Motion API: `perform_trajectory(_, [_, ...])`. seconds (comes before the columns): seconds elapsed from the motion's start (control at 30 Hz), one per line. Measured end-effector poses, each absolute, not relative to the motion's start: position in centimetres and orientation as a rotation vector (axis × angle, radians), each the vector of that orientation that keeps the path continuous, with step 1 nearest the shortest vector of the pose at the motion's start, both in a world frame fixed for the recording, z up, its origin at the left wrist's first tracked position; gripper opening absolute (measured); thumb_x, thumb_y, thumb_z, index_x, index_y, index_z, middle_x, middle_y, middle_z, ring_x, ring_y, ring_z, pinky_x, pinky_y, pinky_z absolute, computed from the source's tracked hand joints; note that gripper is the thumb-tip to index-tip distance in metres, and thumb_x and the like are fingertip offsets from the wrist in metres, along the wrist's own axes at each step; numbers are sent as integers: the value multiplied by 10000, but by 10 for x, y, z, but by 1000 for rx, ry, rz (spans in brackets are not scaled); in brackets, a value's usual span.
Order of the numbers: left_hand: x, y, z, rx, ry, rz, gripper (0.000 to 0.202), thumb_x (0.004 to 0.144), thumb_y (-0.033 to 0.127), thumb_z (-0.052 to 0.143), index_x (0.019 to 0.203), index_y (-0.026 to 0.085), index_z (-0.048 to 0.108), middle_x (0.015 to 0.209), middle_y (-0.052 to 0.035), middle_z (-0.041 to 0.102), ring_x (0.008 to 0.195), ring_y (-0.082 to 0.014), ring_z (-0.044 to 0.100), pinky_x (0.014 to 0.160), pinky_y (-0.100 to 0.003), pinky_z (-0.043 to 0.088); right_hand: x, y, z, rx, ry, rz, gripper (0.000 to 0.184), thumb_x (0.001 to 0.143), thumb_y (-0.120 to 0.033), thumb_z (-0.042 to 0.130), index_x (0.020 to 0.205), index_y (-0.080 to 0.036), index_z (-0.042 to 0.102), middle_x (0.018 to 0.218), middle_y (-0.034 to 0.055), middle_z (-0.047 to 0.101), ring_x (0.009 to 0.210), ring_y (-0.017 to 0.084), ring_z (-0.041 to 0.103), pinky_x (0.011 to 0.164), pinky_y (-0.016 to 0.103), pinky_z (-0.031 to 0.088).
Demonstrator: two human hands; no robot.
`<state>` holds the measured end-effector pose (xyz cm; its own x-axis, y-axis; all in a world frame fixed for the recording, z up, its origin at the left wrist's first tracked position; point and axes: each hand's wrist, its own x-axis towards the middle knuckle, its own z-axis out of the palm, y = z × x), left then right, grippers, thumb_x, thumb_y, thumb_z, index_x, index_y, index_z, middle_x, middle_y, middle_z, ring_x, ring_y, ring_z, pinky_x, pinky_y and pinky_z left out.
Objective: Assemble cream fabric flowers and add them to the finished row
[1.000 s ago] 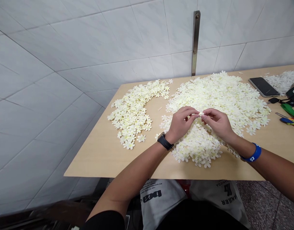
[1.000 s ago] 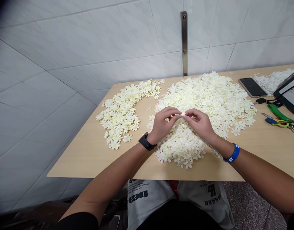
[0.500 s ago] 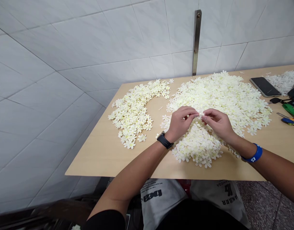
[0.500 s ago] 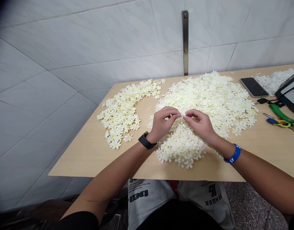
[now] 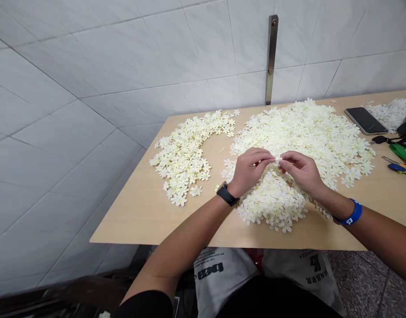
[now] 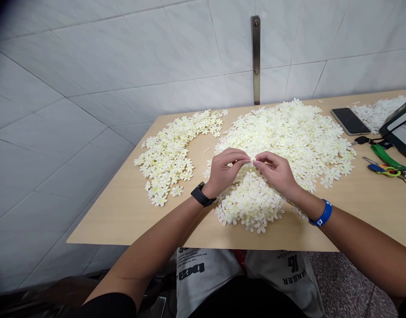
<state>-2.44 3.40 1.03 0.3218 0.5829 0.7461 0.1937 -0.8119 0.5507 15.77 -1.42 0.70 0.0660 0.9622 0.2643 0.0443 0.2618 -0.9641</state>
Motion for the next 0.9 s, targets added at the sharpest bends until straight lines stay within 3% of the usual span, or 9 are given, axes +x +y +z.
perform_trajectory(0.9, [-27, 33, 14, 2285, 656, 1511, 75, 918, 188, 719, 873, 192, 779, 899, -48, 791, 870, -159, 725, 813, -307, 590, 160, -13, 8, -1055, -1324, 927, 417, 759, -602, 810, 843, -201, 733, 680, 20, 669, 581, 144, 602, 553, 288, 513])
